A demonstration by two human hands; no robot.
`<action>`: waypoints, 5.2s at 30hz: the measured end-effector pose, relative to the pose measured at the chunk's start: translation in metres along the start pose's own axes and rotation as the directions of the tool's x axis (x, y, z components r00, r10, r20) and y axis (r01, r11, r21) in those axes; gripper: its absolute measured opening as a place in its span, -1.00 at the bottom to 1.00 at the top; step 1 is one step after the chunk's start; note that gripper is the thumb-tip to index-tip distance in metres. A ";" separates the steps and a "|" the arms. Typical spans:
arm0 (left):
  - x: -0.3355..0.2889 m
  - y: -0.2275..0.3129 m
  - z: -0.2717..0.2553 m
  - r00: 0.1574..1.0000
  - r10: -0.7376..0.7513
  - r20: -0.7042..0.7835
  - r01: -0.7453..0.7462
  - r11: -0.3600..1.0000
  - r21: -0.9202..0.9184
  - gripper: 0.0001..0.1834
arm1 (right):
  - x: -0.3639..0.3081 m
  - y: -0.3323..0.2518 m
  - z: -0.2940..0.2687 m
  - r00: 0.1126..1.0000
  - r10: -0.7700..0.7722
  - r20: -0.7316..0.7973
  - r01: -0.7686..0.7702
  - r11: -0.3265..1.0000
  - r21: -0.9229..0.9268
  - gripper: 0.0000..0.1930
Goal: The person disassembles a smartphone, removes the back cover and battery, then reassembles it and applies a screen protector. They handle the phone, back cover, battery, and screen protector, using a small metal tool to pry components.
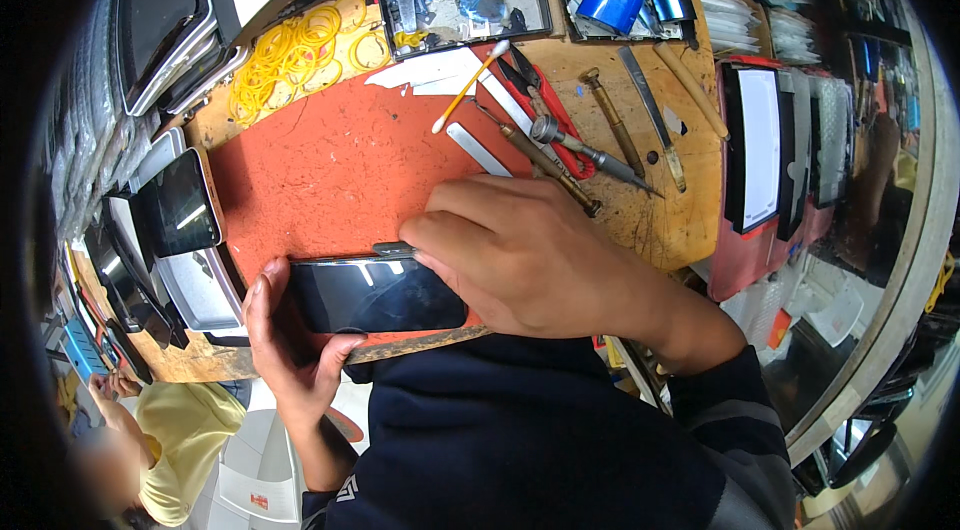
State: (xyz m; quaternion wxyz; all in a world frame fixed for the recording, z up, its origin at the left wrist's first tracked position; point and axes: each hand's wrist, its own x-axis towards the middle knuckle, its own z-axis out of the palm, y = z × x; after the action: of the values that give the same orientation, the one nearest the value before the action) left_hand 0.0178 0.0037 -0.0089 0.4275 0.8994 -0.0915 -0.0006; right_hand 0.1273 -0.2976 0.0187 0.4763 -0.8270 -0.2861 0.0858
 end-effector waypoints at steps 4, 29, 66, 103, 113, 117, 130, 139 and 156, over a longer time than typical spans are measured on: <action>0.001 0.001 -0.001 1.000 -0.002 0.012 0.002 1.000 0.016 0.21 | -0.001 0.000 0.001 0.999 -0.037 0.030 0.038 0.998 -0.058 -0.80; 0.018 0.017 -0.007 0.998 -0.024 0.056 0.021 0.998 0.058 0.13 | 0.037 -0.009 0.015 0.963 -0.097 0.253 0.120 0.990 -0.078 -0.83; 0.081 0.053 0.037 0.869 0.360 -0.341 -0.353 0.932 0.082 0.00 | -0.003 -0.072 0.017 0.834 -0.193 -0.517 0.084 0.970 -0.227 -0.74; 0.041 0.055 0.019 0.997 0.063 0.052 -0.079 0.890 0.448 0.00 | -0.034 -0.033 0.051 0.833 0.369 -0.413 -0.314 0.929 0.197 -0.80; 0.020 0.028 0.017 0.990 0.139 -0.038 -0.118 0.933 0.339 -0.06 | -0.031 -0.024 0.054 0.880 0.246 -0.406 -0.233 0.969 0.082 -0.81; 0.021 0.028 0.018 0.988 0.149 -0.039 -0.126 0.929 0.349 -0.06 | -0.030 -0.023 0.050 0.891 0.203 -0.405 -0.205 0.978 0.039 -0.80; 0.023 0.030 0.015 0.992 0.123 -0.004 -0.113 0.924 0.367 -0.12 | -0.016 -0.041 0.041 0.942 0.163 -0.294 -0.224 0.957 -0.185 -0.76; 0.023 0.029 0.017 0.990 0.136 -0.028 -0.118 0.929 0.350 -0.13 | -0.016 -0.046 0.046 0.949 0.156 -0.275 -0.227 0.941 -0.250 -0.74; 0.023 0.029 0.017 0.989 0.146 -0.017 -0.131 0.930 0.345 -0.13 | -0.024 -0.040 0.050 0.930 0.075 -0.359 -0.178 0.949 -0.262 -0.75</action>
State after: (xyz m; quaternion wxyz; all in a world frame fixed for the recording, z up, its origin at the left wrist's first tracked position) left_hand 0.0340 -0.0309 0.0041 0.2653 0.9511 -0.1443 0.0644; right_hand 0.0714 -0.2584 0.0224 0.3859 -0.9069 -0.1533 -0.0721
